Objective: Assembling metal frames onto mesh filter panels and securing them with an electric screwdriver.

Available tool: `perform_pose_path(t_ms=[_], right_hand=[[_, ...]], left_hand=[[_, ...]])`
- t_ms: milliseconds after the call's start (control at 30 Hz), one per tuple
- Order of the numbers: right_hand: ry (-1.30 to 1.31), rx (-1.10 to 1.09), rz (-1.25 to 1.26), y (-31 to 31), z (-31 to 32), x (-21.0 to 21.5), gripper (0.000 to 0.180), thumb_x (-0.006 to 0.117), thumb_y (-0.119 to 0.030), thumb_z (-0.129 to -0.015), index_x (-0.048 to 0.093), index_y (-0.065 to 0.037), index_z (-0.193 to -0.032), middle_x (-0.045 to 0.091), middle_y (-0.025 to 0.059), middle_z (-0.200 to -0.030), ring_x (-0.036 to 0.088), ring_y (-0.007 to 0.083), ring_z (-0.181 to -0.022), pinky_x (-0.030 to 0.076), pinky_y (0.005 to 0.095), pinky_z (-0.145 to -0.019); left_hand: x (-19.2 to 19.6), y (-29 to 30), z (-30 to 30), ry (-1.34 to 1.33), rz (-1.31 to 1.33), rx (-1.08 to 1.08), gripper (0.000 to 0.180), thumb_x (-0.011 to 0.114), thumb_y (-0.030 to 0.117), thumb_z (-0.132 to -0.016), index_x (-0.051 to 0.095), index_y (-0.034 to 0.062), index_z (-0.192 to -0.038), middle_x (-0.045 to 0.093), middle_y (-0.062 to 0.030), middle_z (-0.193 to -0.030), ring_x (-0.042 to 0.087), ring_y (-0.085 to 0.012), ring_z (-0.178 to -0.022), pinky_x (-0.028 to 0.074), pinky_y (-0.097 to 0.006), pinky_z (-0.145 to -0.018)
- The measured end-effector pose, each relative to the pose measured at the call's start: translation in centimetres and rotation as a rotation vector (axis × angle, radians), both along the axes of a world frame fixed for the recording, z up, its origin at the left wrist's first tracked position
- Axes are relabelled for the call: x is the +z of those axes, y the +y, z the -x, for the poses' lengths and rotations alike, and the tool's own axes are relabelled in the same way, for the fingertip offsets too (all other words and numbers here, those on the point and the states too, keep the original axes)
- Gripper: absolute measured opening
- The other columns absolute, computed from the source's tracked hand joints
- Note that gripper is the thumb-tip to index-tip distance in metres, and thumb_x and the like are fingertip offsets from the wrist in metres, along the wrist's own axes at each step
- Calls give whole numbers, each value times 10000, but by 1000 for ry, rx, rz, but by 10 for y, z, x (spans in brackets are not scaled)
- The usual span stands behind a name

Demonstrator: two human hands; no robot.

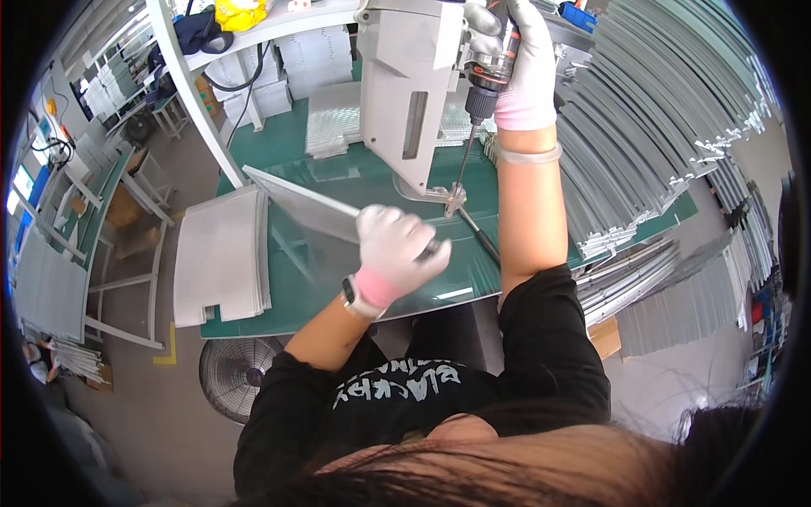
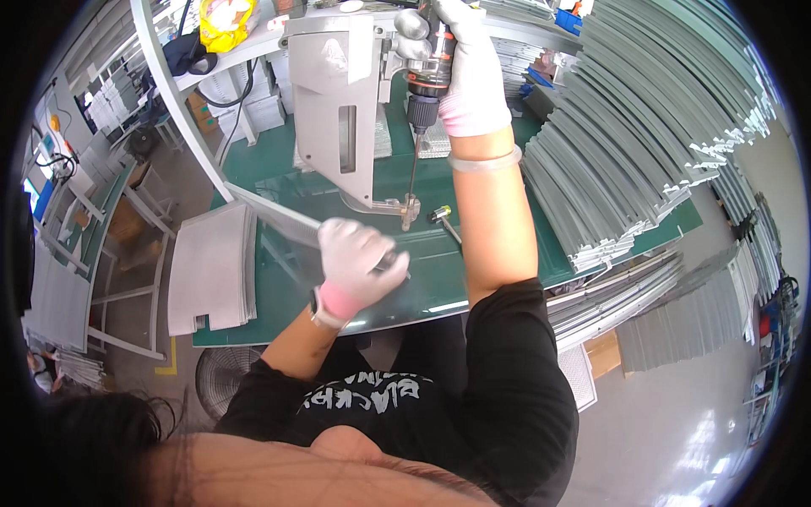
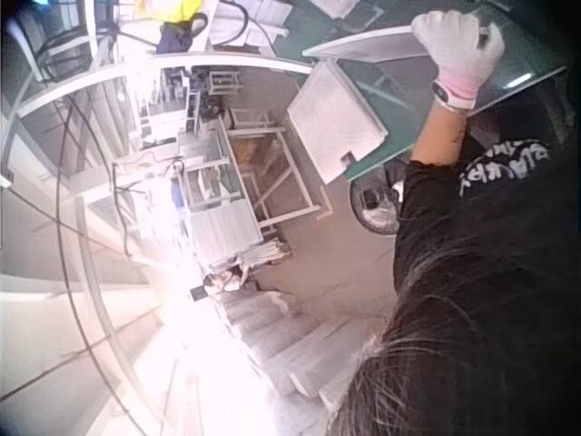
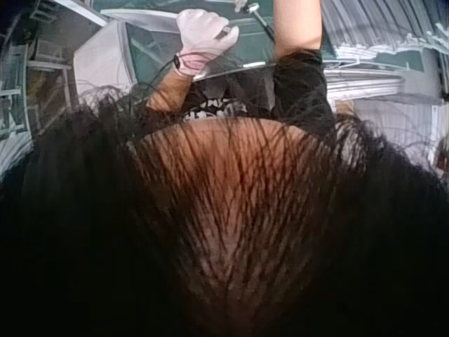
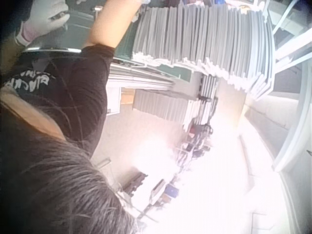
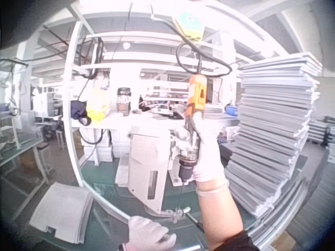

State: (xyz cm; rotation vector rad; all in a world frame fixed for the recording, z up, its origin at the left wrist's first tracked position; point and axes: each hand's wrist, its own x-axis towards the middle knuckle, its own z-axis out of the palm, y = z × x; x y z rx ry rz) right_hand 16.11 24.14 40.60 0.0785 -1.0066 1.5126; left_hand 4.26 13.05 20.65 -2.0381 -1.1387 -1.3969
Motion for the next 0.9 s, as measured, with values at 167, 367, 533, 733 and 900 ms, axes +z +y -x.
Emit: perform_pose_path(t_ms=[167,367,533,733,900], right_hand=[[-228,92,-248,8,-13,-16,205,578,-297,-948,533,-98,-968,532,36,-724,482,109,-593,379,222,-497],[-244,223,-264,-5,-1,-33,226,578,-289,-948,487,-92,-1011,528,46,-744,479,120,-591,375,226,-494],[-257,58,-224,-24,6,-41,544,536,-344,-966,401,-6,-1371,475,21,-721,410,63,-506,348,193,-452],[-294,5,-190,-46,11,-59,522,523,-388,-963,414,-89,-1377,475,20,-712,407,62,-494,336,188,-442],[-309,26,-154,-53,7,-85,539,559,-273,-946,355,-62,-1398,529,38,-715,500,109,-553,393,231,-459]], left_hand=[[-57,-106,54,402,396,-236,256,725,247,-632,501,133,-584,486,-20,-601,533,-216,-603,404,-374,-584],[-225,-201,118,625,993,-263,167,681,222,-625,598,118,-725,549,-51,-684,606,-239,-703,493,-393,-715],[-68,-128,100,300,556,345,567,706,291,-696,535,31,-1170,549,-157,-1139,521,-340,-1068,375,-503,-960],[-47,-63,60,216,780,359,339,708,352,-731,646,63,-897,579,-114,-776,560,-320,-782,410,-480,-856],[-58,-70,30,95,569,312,207,684,251,-703,611,70,-769,560,-93,-697,556,-304,-682,408,-451,-665]])
